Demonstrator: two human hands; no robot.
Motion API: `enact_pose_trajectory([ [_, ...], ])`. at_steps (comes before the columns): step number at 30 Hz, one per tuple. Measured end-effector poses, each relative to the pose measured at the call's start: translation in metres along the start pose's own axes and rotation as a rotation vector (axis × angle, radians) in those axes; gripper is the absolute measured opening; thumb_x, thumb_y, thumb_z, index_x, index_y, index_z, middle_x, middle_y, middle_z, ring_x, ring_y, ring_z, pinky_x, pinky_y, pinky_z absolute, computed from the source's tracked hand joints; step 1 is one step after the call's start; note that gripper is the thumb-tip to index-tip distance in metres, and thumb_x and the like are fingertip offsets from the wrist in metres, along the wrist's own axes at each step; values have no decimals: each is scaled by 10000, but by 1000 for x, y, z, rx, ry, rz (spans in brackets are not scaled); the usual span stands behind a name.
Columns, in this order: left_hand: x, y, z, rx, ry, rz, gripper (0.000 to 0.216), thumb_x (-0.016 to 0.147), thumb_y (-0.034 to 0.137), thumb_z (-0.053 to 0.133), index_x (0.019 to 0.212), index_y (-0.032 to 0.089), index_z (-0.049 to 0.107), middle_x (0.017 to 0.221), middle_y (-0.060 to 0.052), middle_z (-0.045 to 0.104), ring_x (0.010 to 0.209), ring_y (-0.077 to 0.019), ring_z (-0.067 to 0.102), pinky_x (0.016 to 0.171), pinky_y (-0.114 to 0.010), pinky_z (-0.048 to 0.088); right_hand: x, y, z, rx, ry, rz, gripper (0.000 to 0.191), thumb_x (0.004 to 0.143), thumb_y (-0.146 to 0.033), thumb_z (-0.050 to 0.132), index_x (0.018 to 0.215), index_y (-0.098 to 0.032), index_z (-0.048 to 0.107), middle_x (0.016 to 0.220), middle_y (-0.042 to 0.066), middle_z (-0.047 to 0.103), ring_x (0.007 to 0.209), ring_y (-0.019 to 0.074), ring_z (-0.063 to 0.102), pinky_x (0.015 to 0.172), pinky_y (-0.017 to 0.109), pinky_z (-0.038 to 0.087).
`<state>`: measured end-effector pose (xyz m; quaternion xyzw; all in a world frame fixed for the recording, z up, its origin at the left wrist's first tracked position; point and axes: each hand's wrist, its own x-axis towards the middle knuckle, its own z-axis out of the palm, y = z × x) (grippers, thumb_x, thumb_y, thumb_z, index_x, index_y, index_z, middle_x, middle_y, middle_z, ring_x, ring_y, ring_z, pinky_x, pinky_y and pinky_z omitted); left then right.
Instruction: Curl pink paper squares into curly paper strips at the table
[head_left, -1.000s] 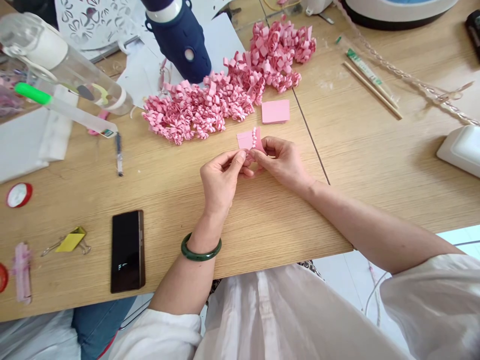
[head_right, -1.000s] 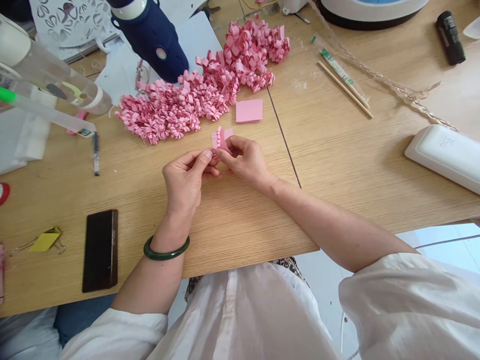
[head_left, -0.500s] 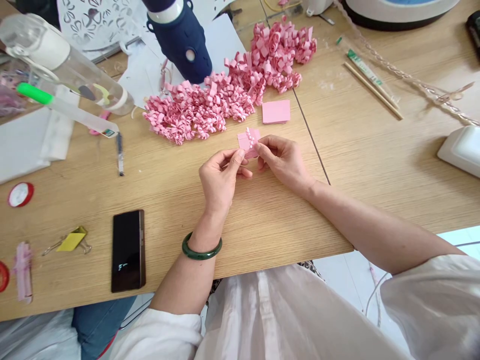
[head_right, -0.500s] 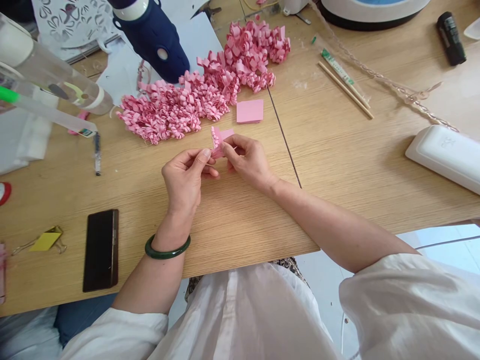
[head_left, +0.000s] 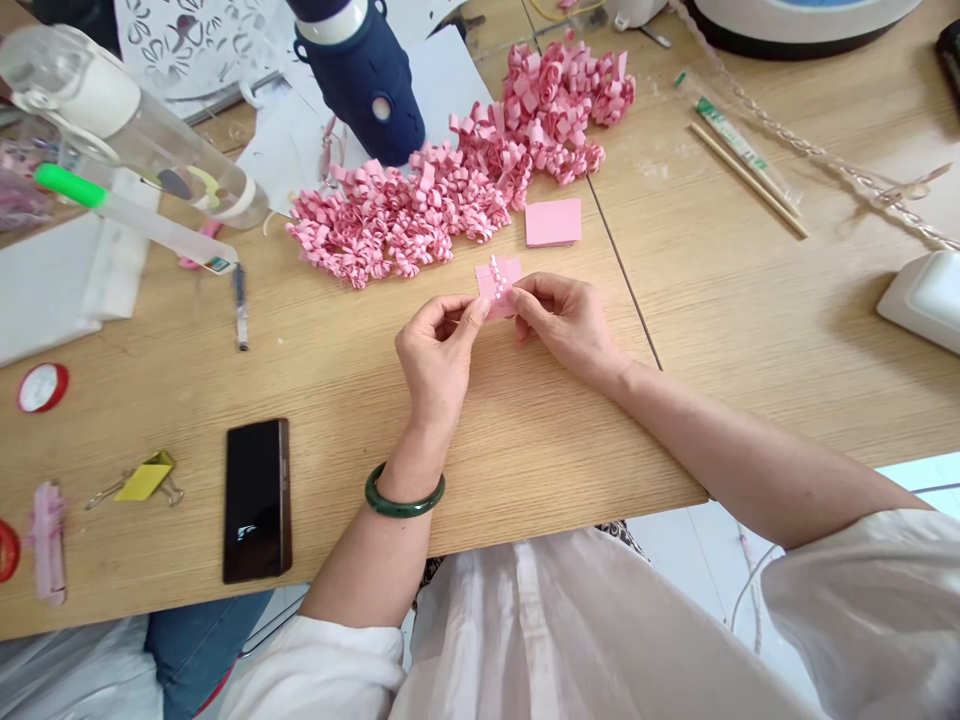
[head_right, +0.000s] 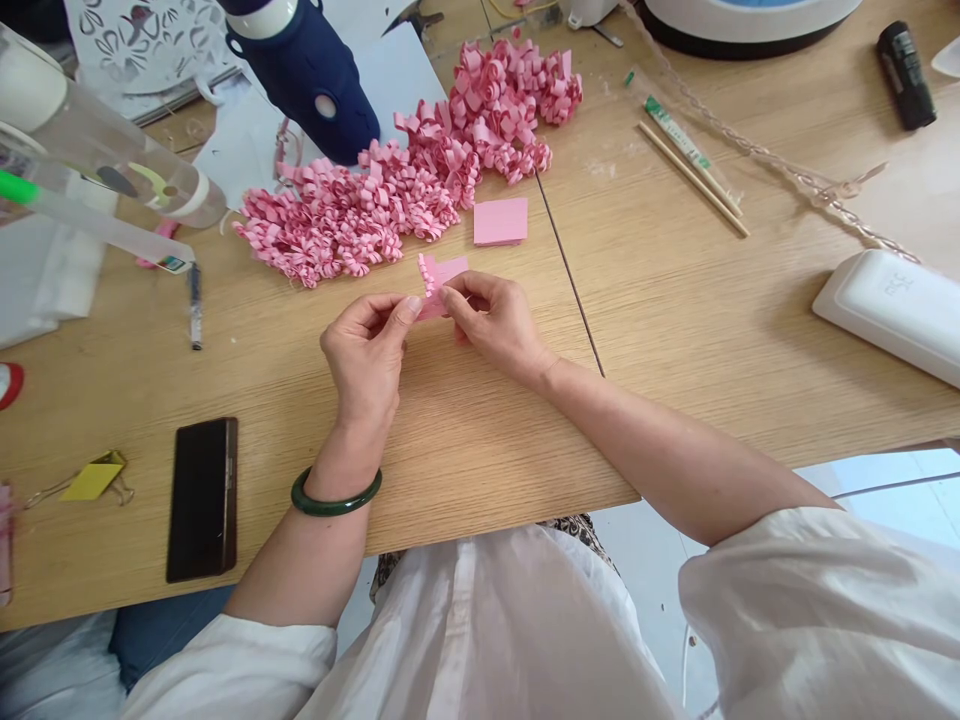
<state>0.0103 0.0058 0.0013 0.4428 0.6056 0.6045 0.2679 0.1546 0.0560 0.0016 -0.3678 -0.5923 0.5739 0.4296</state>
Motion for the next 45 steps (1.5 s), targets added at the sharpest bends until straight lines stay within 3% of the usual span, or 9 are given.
enact_pose_trajectory([
  [4, 2, -4, -2, 70, 21, 101, 125, 771, 302, 820, 748, 195, 760, 695, 24, 639, 637, -80, 533, 650, -223, 455, -1, 0, 1, 80, -32, 21, 209, 931, -298, 679, 798, -142, 639, 631, -36, 587, 510, 54, 531, 490, 177, 460],
  [9, 2, -4, -2, 54, -1, 71, 157, 770, 297, 809, 698, 185, 726, 655, 28, 602, 624, -87, 501, 647, -239, 434, -2, -3, 1, 180, -103, 81, 410, 784, -518, 808, 806, -150, 627, 731, -21, 609, 567, 64, 555, 502, 190, 523],
  [21, -4, 8, 6, -220, -24, -281, 286, 682, 325, 842, 579, 183, 616, 501, 68, 441, 470, -45, 327, 442, -205, 265, -1, 1, 2, 169, -83, 34, 490, 732, -591, 822, 786, -158, 599, 751, -16, 609, 569, 62, 541, 496, 197, 506],
  [28, -1, 14, 7, -326, -102, -402, 337, 677, 320, 874, 593, 179, 580, 524, 65, 482, 448, -26, 357, 410, -172, 270, -1, 1, 4, 182, -65, 51, 470, 749, -568, 823, 769, -187, 549, 691, -34, 568, 568, 70, 538, 520, 203, 521],
  [35, -1, 16, 6, -310, -152, -415, 341, 709, 436, 846, 635, 177, 637, 577, 49, 513, 466, -35, 422, 415, -173, 339, 0, 2, 3, 186, -35, 61, 433, 786, -535, 808, 765, -193, 544, 706, -21, 604, 564, 71, 547, 502, 195, 514],
  [40, -1, 14, 6, -322, -157, -389, 276, 634, 358, 890, 657, 177, 684, 570, 45, 562, 458, -32, 415, 414, -169, 341, 0, 3, 2, 196, -38, 56, 449, 767, -546, 818, 762, -189, 547, 703, -23, 597, 553, 70, 543, 495, 199, 515],
  [45, 0, 10, 5, -290, -109, -345, 192, 657, 310, 869, 690, 185, 727, 552, 44, 584, 461, -35, 421, 426, -167, 335, 0, 1, 2, 166, -51, 48, 400, 826, -523, 778, 784, -173, 591, 702, -20, 606, 555, 63, 547, 494, 184, 504],
])
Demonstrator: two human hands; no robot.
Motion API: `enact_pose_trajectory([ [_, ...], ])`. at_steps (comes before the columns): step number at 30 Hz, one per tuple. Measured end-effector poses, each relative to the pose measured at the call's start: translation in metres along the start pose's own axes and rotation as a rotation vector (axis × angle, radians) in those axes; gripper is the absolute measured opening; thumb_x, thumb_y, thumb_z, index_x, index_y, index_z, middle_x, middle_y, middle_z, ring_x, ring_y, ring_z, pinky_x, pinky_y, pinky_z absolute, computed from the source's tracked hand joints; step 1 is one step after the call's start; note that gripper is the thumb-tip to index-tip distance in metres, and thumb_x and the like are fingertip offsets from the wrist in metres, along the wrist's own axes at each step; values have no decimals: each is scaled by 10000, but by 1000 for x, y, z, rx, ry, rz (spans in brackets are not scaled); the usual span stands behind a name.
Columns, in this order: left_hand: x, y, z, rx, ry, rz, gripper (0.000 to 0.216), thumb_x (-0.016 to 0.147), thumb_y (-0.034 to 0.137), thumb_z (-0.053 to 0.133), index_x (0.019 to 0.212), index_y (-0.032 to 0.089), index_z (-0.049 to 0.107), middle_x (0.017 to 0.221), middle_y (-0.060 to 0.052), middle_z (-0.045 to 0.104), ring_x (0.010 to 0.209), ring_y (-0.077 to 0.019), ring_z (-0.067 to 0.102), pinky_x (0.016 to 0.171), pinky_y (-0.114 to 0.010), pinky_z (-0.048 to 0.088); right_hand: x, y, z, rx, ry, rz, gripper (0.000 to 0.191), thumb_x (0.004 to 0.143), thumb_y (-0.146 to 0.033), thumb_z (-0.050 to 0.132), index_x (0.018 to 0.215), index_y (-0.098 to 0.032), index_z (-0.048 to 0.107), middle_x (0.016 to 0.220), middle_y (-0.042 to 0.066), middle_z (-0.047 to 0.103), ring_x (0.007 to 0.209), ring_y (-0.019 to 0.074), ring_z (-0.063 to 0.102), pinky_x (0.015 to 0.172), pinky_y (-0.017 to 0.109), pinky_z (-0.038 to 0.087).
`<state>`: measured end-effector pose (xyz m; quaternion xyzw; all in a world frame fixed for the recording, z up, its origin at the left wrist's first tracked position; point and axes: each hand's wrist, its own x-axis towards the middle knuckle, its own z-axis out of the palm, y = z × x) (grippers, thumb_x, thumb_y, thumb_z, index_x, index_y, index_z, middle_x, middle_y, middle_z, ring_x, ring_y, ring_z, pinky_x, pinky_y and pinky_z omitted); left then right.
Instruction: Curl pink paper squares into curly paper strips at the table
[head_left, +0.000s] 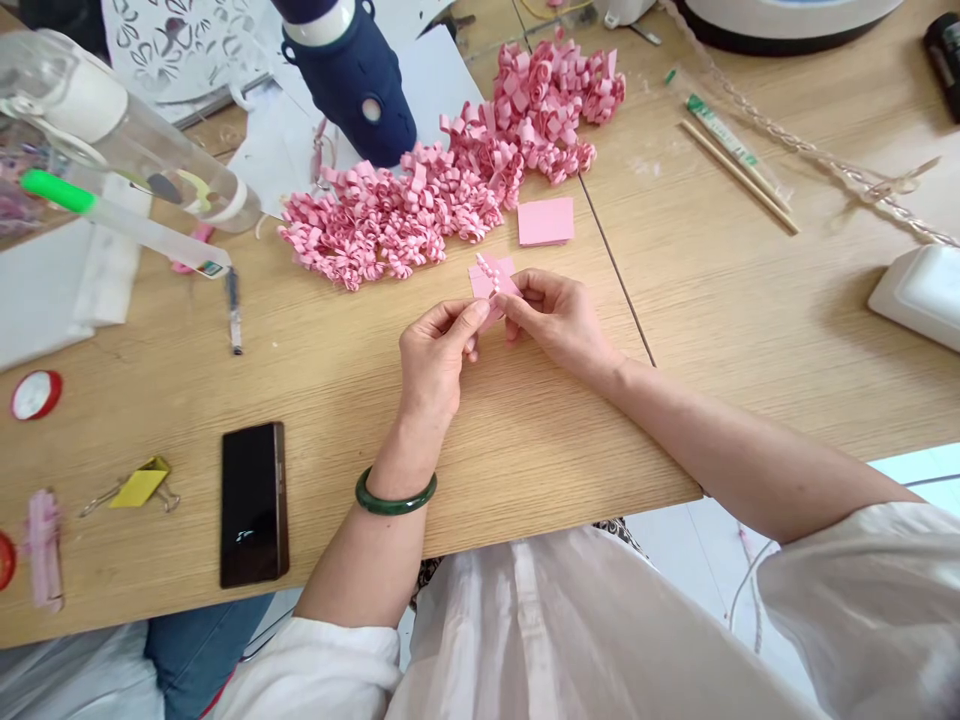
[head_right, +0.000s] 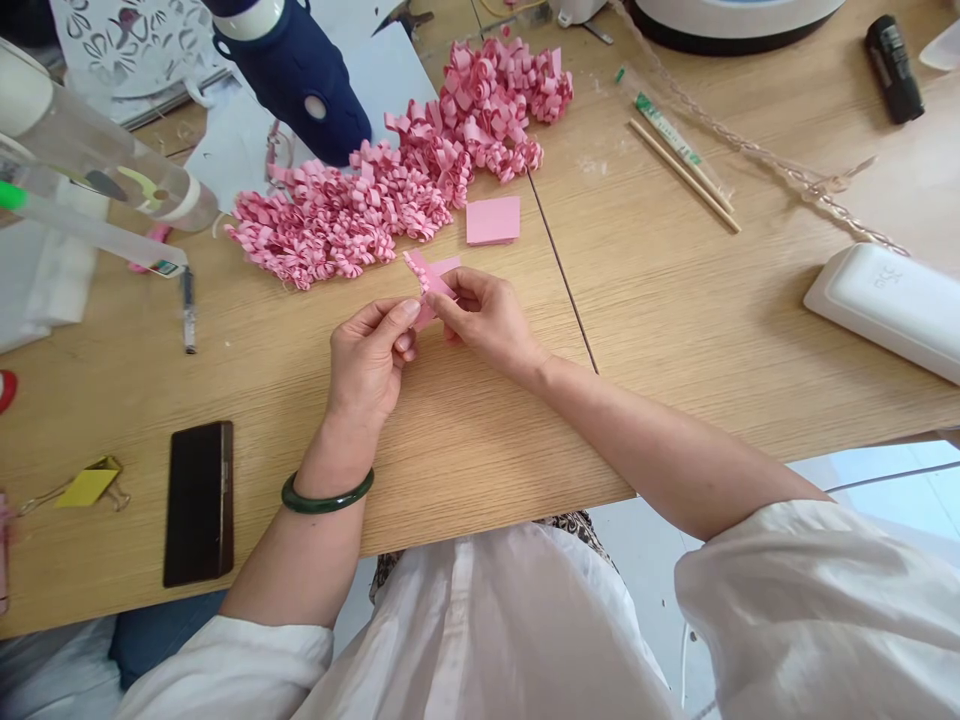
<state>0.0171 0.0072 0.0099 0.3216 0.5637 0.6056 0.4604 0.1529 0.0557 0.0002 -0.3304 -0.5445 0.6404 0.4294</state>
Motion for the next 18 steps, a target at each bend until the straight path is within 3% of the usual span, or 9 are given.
enact_pose_trajectory([
  [6, 1, -3, -3, 161, 45, 151, 144, 728, 319, 811, 734, 193, 742, 615, 29, 639, 480, -50, 443, 438, -190, 348, 1, -1, 1, -21, 9, -43, 381, 853, -501, 763, 782, -162, 604, 688, -22, 604, 541, 52, 521, 493, 174, 493],
  [11, 0, -5, -5, 293, 74, 287, 124, 759, 311, 789, 763, 198, 739, 745, -1, 702, 602, -82, 580, 522, -197, 436, 0, -1, 1, -17, -4, -35, 415, 832, -549, 762, 807, -158, 625, 736, -6, 642, 553, 54, 535, 503, 179, 500],
  [14, 1, -7, -6, 286, 69, 305, 121, 772, 307, 779, 779, 193, 740, 782, -15, 715, 690, -110, 653, 576, -206, 476, 0, -1, 1, -9, -19, -33, 433, 814, -565, 769, 818, -152, 639, 770, 5, 662, 550, 54, 539, 504, 186, 501],
  [18, 2, -9, -7, 276, 59, 307, 133, 777, 316, 791, 781, 192, 743, 762, -8, 699, 653, -97, 613, 572, -208, 473, -1, -2, 1, -21, -18, -40, 442, 816, -580, 760, 784, -157, 635, 737, -3, 648, 548, 58, 532, 499, 187, 489],
])
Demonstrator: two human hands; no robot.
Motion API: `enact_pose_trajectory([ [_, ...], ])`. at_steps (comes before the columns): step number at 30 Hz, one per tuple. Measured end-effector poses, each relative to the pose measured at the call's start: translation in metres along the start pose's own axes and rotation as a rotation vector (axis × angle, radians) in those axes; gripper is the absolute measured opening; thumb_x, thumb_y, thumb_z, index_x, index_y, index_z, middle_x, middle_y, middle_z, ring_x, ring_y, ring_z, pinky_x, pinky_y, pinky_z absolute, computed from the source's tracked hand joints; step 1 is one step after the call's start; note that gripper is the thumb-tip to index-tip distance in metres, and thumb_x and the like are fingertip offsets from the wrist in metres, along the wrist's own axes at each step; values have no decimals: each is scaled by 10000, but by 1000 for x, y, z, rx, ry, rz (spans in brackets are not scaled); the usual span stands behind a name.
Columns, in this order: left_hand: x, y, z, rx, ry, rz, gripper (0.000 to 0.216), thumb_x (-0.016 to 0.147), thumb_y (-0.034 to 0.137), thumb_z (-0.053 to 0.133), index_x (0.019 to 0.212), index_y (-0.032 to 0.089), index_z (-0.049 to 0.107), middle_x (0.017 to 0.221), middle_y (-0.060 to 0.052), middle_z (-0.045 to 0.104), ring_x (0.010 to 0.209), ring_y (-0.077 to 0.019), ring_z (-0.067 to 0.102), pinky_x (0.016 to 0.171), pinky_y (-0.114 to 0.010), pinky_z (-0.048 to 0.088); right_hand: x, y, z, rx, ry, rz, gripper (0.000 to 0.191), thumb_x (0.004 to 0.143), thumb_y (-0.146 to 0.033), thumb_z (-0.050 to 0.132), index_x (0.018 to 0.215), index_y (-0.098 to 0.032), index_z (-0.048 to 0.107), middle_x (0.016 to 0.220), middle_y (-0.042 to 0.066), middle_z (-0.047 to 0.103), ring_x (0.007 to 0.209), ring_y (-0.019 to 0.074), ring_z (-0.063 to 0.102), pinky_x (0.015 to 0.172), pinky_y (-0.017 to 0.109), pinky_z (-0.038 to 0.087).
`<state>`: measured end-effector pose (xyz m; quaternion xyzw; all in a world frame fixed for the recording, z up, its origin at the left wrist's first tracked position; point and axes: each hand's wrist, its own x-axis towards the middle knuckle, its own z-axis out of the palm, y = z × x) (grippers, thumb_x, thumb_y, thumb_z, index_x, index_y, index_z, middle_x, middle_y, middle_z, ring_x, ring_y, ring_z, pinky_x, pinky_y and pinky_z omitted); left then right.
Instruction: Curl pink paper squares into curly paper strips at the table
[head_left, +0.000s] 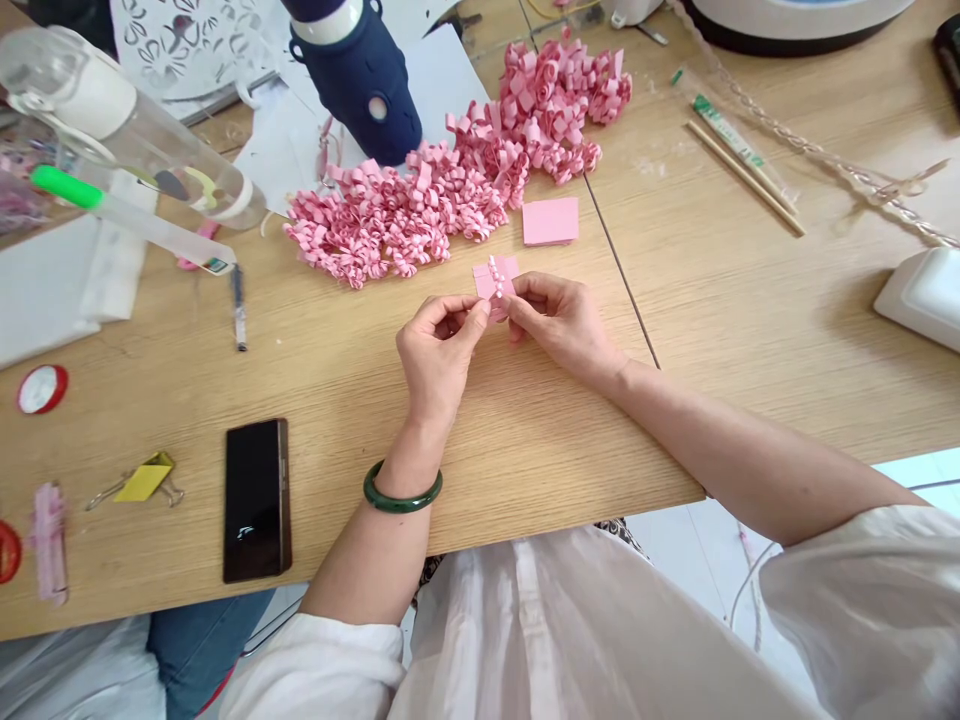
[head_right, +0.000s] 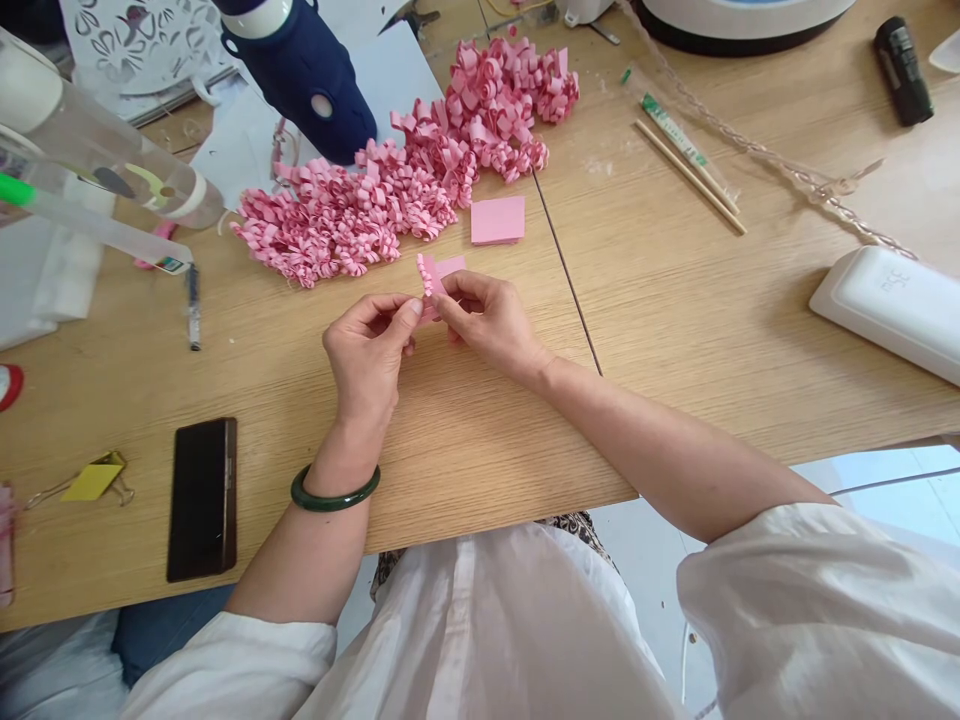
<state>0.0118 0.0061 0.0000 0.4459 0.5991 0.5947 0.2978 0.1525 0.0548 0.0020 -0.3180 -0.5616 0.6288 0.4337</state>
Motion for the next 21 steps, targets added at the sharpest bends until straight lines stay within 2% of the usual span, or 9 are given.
enact_pose_trajectory([
  [3, 0, 0, 0, 14, -10, 1, 158, 772, 343, 806, 782, 198, 745, 757, -5, 686, 636, -92, 583, 558, -208, 465, 0, -2, 0, -33, 7, 1, 428, 843, -566, 742, 767, -163, 622, 699, -12, 621, 552, 60, 523, 501, 183, 475],
  [8, 0, 0, -1, -10, -7, 11, 162, 767, 339, 816, 775, 202, 730, 766, -3, 683, 654, -100, 603, 581, -220, 479, -1, -2, 1, -23, -30, 7, 387, 879, -524, 724, 816, -156, 624, 748, 2, 640, 559, 63, 536, 520, 193, 498],
  [15, 0, 1, -1, -38, -23, 14, 219, 767, 390, 830, 773, 201, 718, 763, -5, 686, 663, -102, 606, 578, -220, 461, -1, -5, -1, 22, -48, 40, 410, 850, -549, 746, 797, -159, 630, 663, -19, 606, 558, 73, 553, 533, 198, 518],
  [21, -1, 5, 0, -49, -13, -64, 231, 767, 390, 819, 760, 200, 688, 686, 16, 659, 552, -82, 524, 492, -220, 391, -1, -3, 0, 46, -54, 58, 412, 820, -539, 782, 813, -162, 614, 703, -14, 621, 560, 67, 541, 517, 195, 512],
])
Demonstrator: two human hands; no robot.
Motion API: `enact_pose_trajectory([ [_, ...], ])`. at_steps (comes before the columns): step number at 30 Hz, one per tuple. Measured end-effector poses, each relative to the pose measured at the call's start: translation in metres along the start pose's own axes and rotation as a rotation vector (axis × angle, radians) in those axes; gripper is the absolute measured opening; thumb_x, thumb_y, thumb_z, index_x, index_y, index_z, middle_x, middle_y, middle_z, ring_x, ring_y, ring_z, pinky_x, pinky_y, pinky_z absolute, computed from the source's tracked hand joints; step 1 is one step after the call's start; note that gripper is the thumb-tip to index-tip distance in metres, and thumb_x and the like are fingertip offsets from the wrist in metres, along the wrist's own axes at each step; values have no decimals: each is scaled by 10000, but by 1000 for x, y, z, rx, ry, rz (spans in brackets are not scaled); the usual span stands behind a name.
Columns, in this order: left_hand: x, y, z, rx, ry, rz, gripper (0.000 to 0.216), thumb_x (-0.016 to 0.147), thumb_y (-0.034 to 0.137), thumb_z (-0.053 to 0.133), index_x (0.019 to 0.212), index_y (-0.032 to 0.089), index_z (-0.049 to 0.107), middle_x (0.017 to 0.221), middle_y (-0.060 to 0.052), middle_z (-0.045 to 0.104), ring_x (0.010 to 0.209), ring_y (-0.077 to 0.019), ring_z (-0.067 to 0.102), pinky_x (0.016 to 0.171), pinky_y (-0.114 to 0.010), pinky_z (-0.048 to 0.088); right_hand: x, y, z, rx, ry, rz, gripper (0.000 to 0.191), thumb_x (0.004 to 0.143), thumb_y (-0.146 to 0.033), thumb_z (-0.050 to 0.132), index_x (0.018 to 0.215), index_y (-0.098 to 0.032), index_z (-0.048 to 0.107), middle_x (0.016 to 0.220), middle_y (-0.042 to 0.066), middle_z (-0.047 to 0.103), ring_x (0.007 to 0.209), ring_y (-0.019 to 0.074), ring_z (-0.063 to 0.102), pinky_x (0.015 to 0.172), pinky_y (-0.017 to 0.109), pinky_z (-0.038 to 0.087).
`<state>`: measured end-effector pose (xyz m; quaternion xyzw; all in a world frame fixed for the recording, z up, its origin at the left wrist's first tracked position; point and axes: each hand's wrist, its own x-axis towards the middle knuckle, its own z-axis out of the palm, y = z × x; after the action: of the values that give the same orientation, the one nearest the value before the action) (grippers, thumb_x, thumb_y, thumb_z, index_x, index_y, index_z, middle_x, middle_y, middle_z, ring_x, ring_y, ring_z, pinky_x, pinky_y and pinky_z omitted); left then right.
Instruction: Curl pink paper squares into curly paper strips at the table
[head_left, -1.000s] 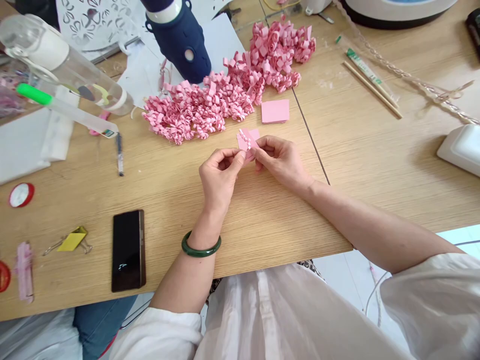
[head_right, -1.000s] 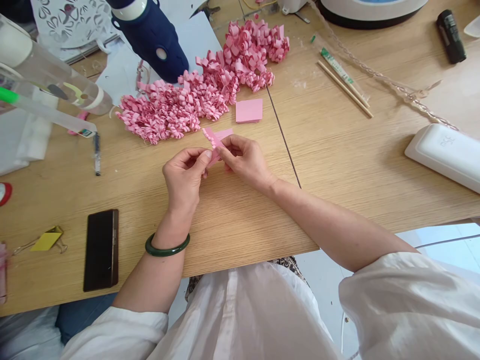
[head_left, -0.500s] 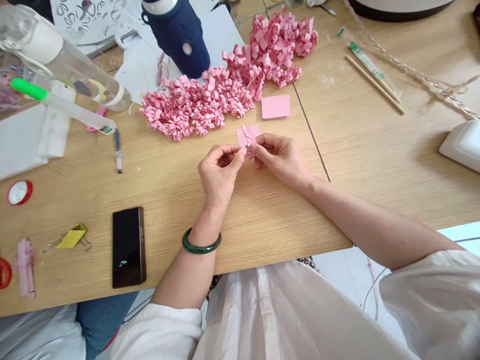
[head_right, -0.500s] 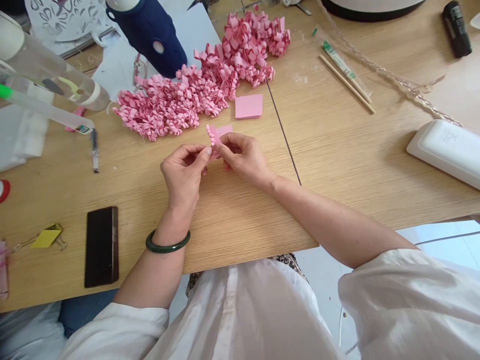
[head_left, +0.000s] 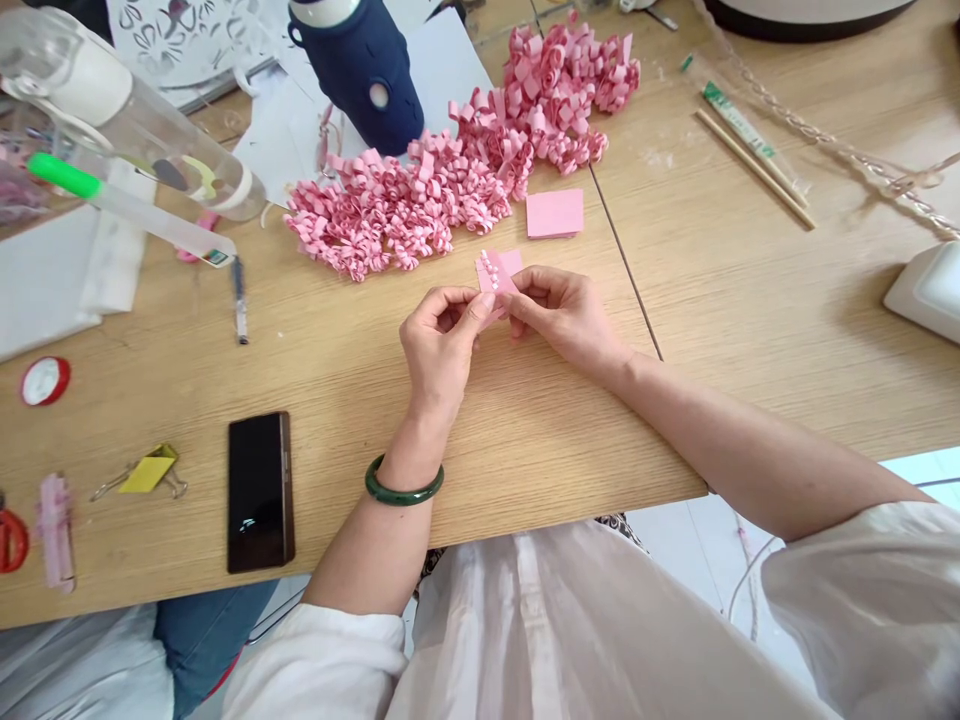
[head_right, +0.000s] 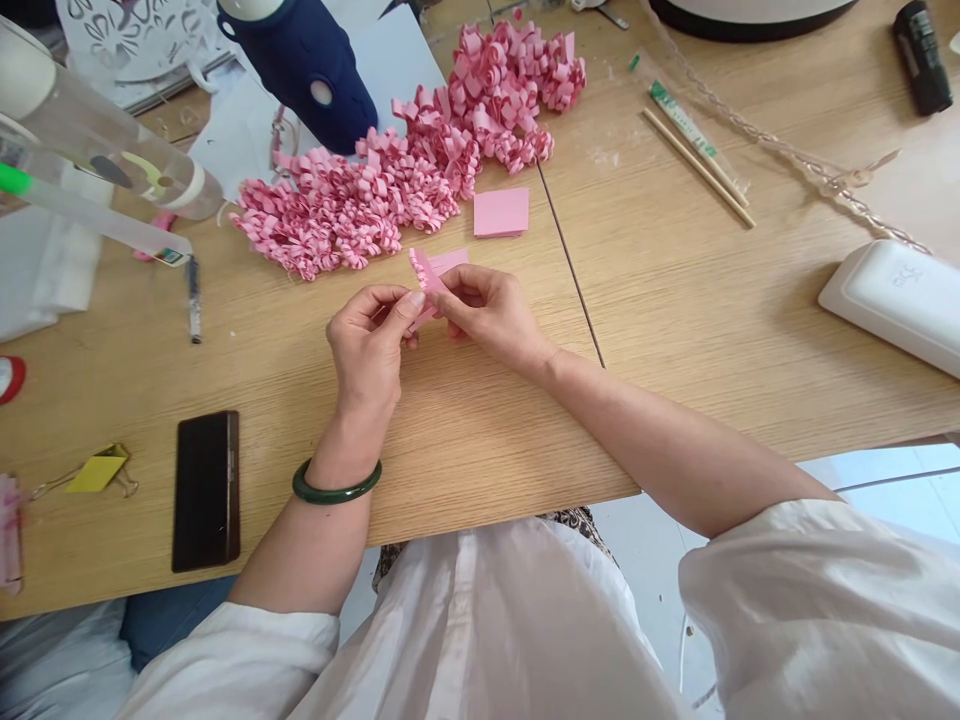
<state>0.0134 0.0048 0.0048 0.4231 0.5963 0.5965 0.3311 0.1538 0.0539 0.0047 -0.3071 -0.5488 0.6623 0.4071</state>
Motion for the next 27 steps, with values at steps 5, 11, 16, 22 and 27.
enact_pose_trajectory([
  [5, 0, 4, 3, -196, -36, -108, 220, 724, 309, 844, 681, 200, 657, 555, 51, 550, 498, -68, 458, 463, -200, 369, -1, 4, 0, -29, -11, 3, 366, 840, -479, 786, 815, -170, 593, 744, 14, 651, 604, 91, 569, 542, 220, 536],
  [11, -1, 7, 5, -241, -12, -169, 191, 689, 270, 845, 657, 194, 674, 527, 60, 524, 488, -57, 442, 453, -180, 369, -1, 4, 1, -155, 52, -90, 201, 894, -300, 736, 826, -161, 608, 791, 13, 643, 660, 93, 570, 561, 206, 513],
  [16, -3, 8, 6, -245, -6, -168, 211, 696, 277, 854, 663, 188, 666, 580, 47, 596, 491, -50, 456, 456, -174, 382, -1, 4, 1, -171, 55, -124, 195, 892, -317, 734, 838, -161, 630, 796, 8, 636, 698, 100, 573, 589, 207, 512],
  [22, -4, 6, 7, -251, 2, -206, 267, 662, 360, 890, 694, 183, 694, 577, 46, 594, 484, -48, 455, 434, -173, 370, -1, 3, -1, -76, 51, -78, 344, 876, -477, 744, 807, -157, 639, 786, 18, 668, 664, 90, 576, 594, 211, 522],
  [27, -4, 2, 7, -171, 23, -118, 294, 692, 415, 879, 722, 179, 705, 608, 37, 607, 501, -55, 472, 438, -183, 381, -2, -2, -1, -35, 29, -20, 428, 840, -567, 750, 779, -157, 643, 745, 17, 676, 633, 86, 567, 580, 205, 512],
])
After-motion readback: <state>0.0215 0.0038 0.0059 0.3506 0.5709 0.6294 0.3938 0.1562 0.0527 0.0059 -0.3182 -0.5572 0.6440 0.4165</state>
